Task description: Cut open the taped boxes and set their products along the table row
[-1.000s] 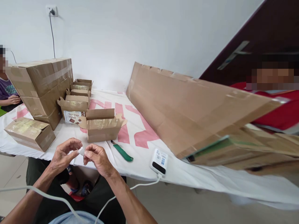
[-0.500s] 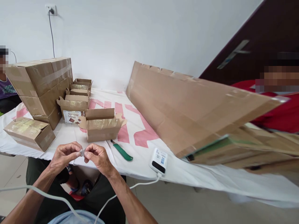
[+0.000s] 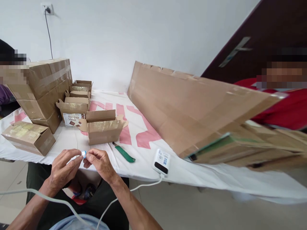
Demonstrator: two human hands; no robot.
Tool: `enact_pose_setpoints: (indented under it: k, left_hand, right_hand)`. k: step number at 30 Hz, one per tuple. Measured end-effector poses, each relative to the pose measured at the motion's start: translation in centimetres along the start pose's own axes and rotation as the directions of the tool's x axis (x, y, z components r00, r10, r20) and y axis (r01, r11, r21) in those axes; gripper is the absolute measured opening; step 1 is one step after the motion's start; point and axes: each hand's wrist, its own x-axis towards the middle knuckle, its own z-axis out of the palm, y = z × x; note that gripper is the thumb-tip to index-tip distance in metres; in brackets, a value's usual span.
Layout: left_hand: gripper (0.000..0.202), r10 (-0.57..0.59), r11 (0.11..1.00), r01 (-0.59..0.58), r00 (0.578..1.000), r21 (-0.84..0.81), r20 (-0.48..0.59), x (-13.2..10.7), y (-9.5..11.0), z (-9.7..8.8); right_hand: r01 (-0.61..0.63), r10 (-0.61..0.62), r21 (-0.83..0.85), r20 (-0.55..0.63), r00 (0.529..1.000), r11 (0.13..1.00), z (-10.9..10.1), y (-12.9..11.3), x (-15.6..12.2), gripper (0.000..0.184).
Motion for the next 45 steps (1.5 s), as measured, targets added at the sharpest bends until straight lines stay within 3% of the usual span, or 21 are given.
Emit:
enact_pose_setpoints:
  k: [7, 12, 16, 23, 30, 37, 41, 43, 45]
  left_hand:
    - [0.029, 0.012, 1.0, -0.012, 1.0, -0.003, -0.01, -0.2, -0.1, 0.2]
    - [0.027, -0.088, 0.994, 0.086, 0.996, -0.075, -0.034, -0.2, 0.3, 0.5]
    - [0.021, -0.213, 0.949, 0.198, 0.976, -0.246, -0.035, 0.4, 0.6, 0.6]
    - [0.006, -0.395, 0.774, 0.407, 0.909, -0.486, 0.132, 1.0, 0.0, 0.4]
    - [0.011, -0.484, 0.682, 0.495, 0.857, -0.538, 0.176, 0.7, -0.2, 0.7]
    - [0.017, -0.612, 0.537, 0.649, 0.739, -0.539, 0.28, 0.2, -0.1, 0.0]
    - [0.018, -0.67, 0.523, 0.691, 0.695, -0.498, 0.26, -0.4, -2.0, -0.8]
    - [0.019, -0.711, 0.53, 0.71, 0.67, -0.464, 0.213, -0.7, -4.1, -1.8]
    - [0.02, -0.777, 0.526, 0.743, 0.618, -0.414, 0.123, -0.9, -7.2, -3.4]
  right_hand:
    - [-0.035, 0.035, 0.017, 0.007, 0.999, 0.999, -0.2, 0.2, 0.0, 0.034]
    - [-0.03, 0.03, 0.005, 0.013, 0.999, 1.0, -0.2, 0.1, 0.0, 0.03]
    - [0.008, -0.007, -0.048, 0.015, 1.0, 0.999, 0.0, 0.0, 0.0, 0.027]
    - [0.118, -0.117, -0.184, 0.016, 0.993, 0.976, 0.3, -0.3, -0.2, 0.022]
    - [0.116, -0.116, -0.313, 0.021, 0.993, 0.943, 0.4, -0.4, -0.3, 0.017]
    - [0.089, -0.08, -0.357, 0.039, 0.996, 0.93, 0.9, 0.3, 0.0, 0.02]
    - [0.059, -0.045, -0.346, 0.048, 0.998, 0.937, 1.3, 0.7, 0.4, 0.021]
    - [0.036, -0.025, -0.345, 0.036, 0.999, 0.938, 1.4, 1.0, 0.6, 0.023]
    - [0.016, -0.01, -0.341, 0.02, 1.0, 0.94, 1.4, 1.2, 0.7, 0.025]
